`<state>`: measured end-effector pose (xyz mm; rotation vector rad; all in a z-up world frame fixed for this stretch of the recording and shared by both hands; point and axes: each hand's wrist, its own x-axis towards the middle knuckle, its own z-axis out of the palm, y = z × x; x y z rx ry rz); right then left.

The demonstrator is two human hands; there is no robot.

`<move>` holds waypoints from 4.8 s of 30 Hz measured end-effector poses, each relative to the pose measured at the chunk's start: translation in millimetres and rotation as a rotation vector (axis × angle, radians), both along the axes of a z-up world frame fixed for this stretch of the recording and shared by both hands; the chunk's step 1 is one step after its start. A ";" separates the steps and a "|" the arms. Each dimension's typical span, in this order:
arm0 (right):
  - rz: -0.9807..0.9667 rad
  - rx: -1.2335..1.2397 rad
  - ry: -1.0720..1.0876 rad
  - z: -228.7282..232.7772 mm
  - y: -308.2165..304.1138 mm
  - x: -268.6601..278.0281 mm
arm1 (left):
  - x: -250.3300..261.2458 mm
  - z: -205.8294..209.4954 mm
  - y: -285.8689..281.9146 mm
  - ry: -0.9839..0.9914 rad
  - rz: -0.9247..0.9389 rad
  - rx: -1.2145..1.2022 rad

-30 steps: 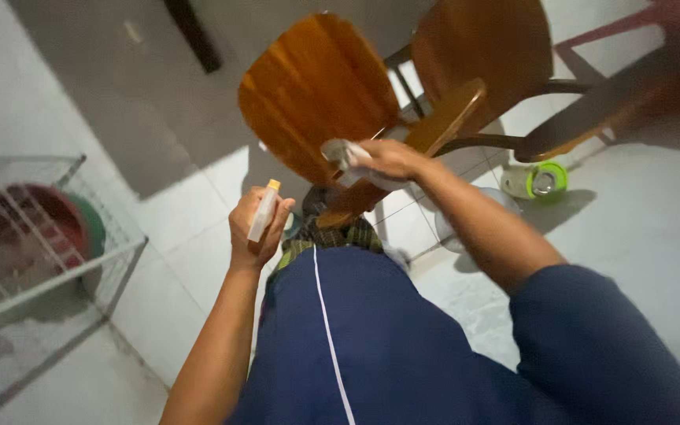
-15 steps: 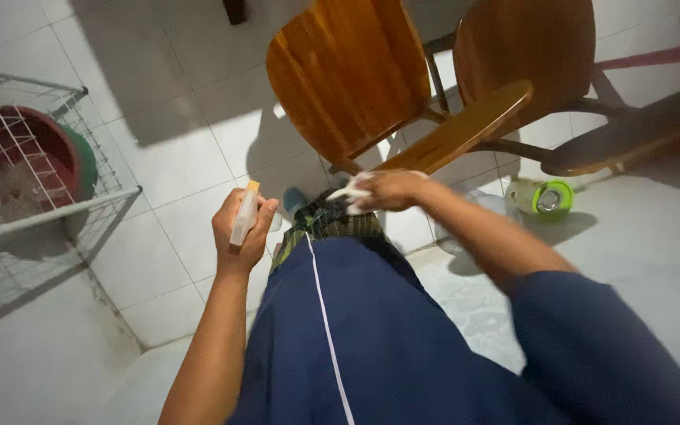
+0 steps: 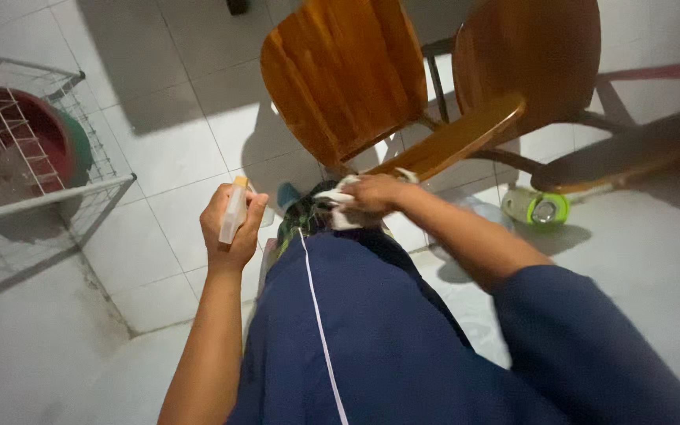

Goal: The person wipes down the seats, frames, and backs of wooden chairs and a table surface with a cloth while holding a spray bottle.

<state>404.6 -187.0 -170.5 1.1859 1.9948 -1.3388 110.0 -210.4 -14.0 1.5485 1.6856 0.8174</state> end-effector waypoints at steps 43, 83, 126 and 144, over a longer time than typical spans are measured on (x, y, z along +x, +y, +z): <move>0.087 -0.030 -0.173 4.8 28.3 44.4 | 62.0 19.2 -9.5 -0.276 0.134 -0.032; 0.070 0.041 -0.506 18.4 75.1 156.8 | 83.4 29.7 10.2 -0.112 0.117 -0.013; -0.132 0.074 -0.605 38.7 96.3 218.1 | 112.7 41.3 45.3 -0.098 -0.066 0.068; -0.035 0.071 -0.638 14.7 92.2 173.9 | 96.3 48.1 48.1 0.005 -0.073 0.132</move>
